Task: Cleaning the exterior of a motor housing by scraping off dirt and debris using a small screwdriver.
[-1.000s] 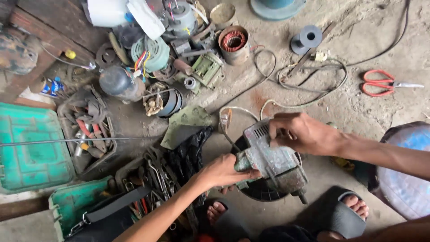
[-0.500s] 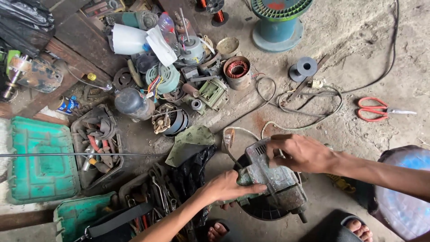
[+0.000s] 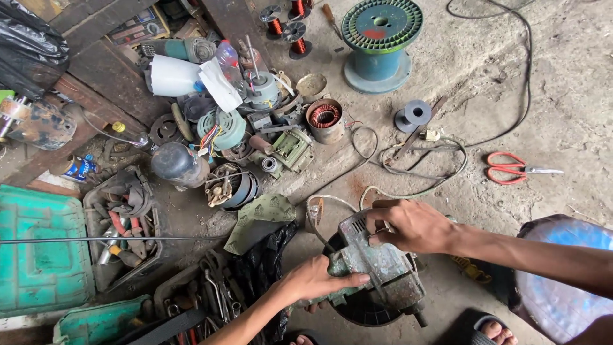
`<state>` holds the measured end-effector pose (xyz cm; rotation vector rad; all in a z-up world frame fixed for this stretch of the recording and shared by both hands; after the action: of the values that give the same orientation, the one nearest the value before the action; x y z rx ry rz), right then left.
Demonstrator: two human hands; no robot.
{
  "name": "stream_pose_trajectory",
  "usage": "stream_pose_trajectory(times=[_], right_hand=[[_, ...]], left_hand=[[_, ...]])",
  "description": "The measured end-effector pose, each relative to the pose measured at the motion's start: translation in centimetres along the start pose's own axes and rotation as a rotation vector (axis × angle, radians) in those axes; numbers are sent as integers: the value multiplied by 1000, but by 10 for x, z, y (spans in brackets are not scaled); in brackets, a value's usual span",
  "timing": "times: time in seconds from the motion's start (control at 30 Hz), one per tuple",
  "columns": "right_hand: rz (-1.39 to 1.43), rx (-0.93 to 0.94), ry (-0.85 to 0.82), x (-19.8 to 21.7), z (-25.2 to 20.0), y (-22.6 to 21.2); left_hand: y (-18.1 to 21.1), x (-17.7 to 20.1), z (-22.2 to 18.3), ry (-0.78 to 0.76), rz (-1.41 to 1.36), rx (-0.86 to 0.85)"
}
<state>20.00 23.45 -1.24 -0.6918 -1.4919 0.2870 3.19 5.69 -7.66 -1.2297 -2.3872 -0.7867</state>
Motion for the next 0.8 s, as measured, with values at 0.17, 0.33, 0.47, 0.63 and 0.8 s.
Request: stream_pose_trajectory(times=[0.17, 0.33, 0.47, 0.63, 0.8], right_hand=[[57, 198, -1, 12, 3, -31], [56, 59, -33, 14, 8, -23], [88, 97, -106, 15, 12, -23], [224, 137, 11, 38, 12, -21], [213, 124, -124, 16, 5, -27]], left_hand=[[4, 9, -11, 10, -62, 13], [9, 15, -22, -14, -98, 38], [4, 7, -13, -33, -65, 48], [6, 10, -16, -14, -48, 74], [12, 17, -27, -53, -84, 37]])
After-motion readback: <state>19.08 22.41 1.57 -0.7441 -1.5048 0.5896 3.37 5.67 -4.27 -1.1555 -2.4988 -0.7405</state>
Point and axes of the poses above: each hand's wrist, its own z-axis towards the middle knuckle, its own x-axis out of the back of the hand, y = z × x, the point moved 8 cm from there along z, towards the middle knuckle, and after that the axes turned 9 degrees about x, right-handed, at the moved point
